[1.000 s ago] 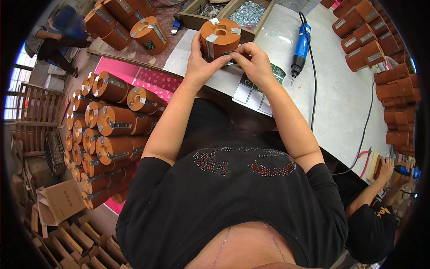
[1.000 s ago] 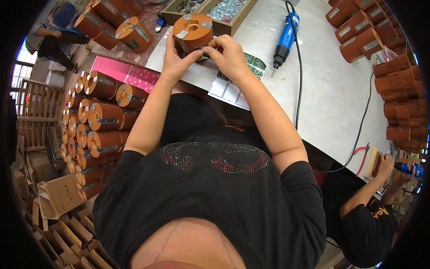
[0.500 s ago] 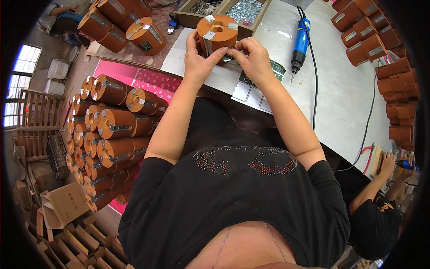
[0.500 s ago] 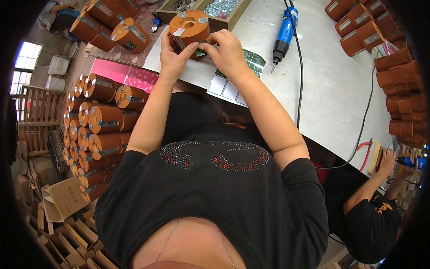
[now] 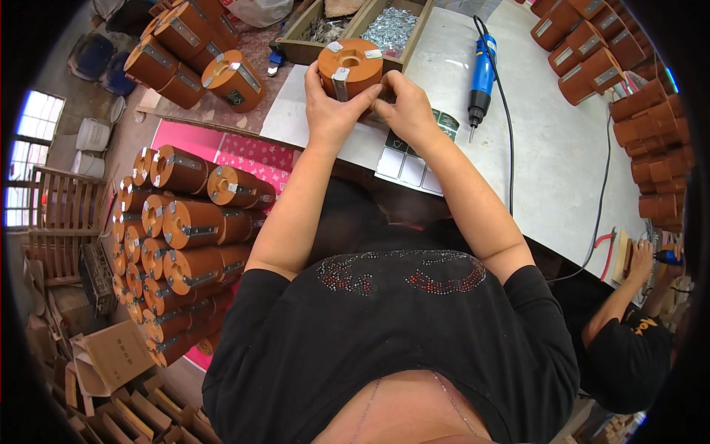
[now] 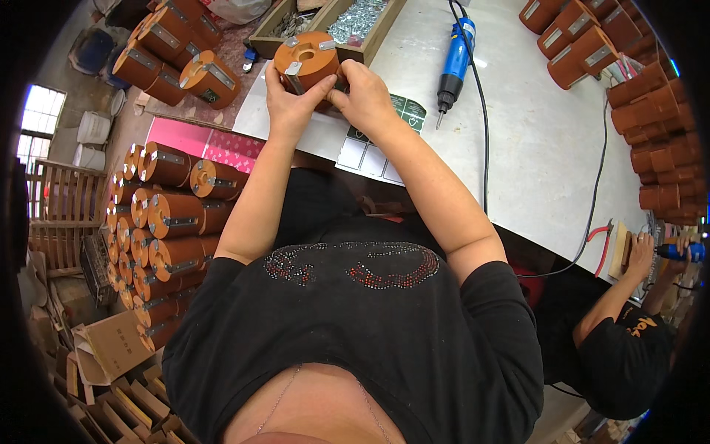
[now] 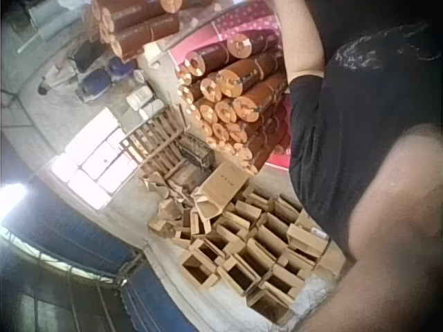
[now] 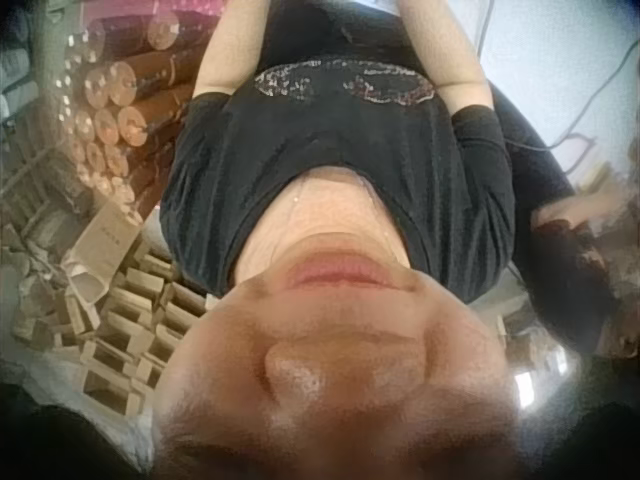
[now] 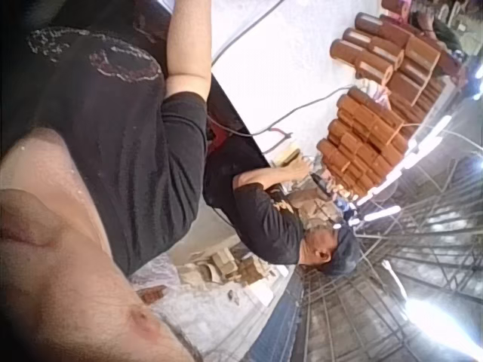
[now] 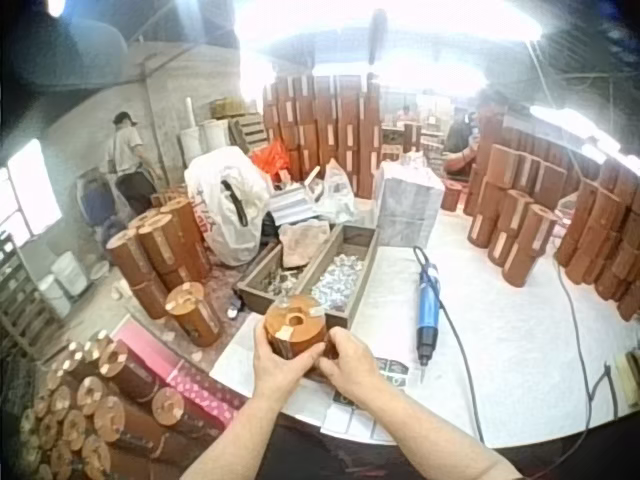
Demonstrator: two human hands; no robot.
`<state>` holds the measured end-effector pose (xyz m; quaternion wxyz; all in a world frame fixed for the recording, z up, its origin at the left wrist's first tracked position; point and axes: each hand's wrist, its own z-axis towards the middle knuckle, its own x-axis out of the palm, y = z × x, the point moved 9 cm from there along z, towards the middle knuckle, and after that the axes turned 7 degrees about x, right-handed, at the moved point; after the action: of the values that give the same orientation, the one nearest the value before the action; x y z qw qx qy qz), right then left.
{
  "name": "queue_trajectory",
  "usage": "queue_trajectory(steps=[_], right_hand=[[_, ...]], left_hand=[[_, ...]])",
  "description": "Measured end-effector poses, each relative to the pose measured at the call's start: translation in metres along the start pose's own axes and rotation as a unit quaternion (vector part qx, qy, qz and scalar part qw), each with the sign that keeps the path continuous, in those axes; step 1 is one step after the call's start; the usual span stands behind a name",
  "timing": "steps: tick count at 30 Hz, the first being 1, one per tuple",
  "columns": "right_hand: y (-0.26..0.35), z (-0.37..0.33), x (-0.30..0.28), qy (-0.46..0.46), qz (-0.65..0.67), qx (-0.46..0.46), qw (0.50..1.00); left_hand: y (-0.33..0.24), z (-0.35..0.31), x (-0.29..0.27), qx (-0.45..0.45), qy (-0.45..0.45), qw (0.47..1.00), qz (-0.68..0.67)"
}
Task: The person peels stickers from a sheet by hand, adheres them onto wooden blocks, and stacks the labeled blocks on the table.
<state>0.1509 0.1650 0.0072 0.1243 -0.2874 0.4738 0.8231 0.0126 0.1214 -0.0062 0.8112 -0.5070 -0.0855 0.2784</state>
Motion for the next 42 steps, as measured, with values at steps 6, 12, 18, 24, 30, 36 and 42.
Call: queue_trajectory(steps=[6,12,18,24,30,36,42], right_hand=[[-0.002,0.003,-0.002,0.049,0.089,0.067,0.993],[0.008,0.004,-0.014,0.033,0.110,0.085,0.990],[0.038,-0.004,-0.012,0.113,0.252,0.112,0.955],[0.064,-0.016,-0.023,0.119,0.181,0.006,0.976],[0.111,-0.036,-0.062,-0.078,0.066,-0.168,0.981],[0.118,-0.038,-0.050,-0.099,0.026,-0.208,0.973],[0.091,-0.015,-0.042,-0.084,0.162,-0.078,0.980]], left_hand=[[-0.003,0.003,-0.004,0.010,-0.020,0.992,-0.128],[-0.007,-0.004,-0.002,-0.075,-0.015,0.918,-0.389],[-0.017,-0.014,0.007,-0.136,0.003,0.866,-0.482],[-0.046,-0.011,0.002,-0.089,0.008,0.896,-0.436],[-0.058,-0.009,-0.005,-0.036,-0.011,0.909,-0.415],[-0.051,-0.013,-0.013,-0.043,-0.105,0.903,-0.415],[-0.048,-0.018,-0.013,-0.027,-0.119,0.915,-0.385]])
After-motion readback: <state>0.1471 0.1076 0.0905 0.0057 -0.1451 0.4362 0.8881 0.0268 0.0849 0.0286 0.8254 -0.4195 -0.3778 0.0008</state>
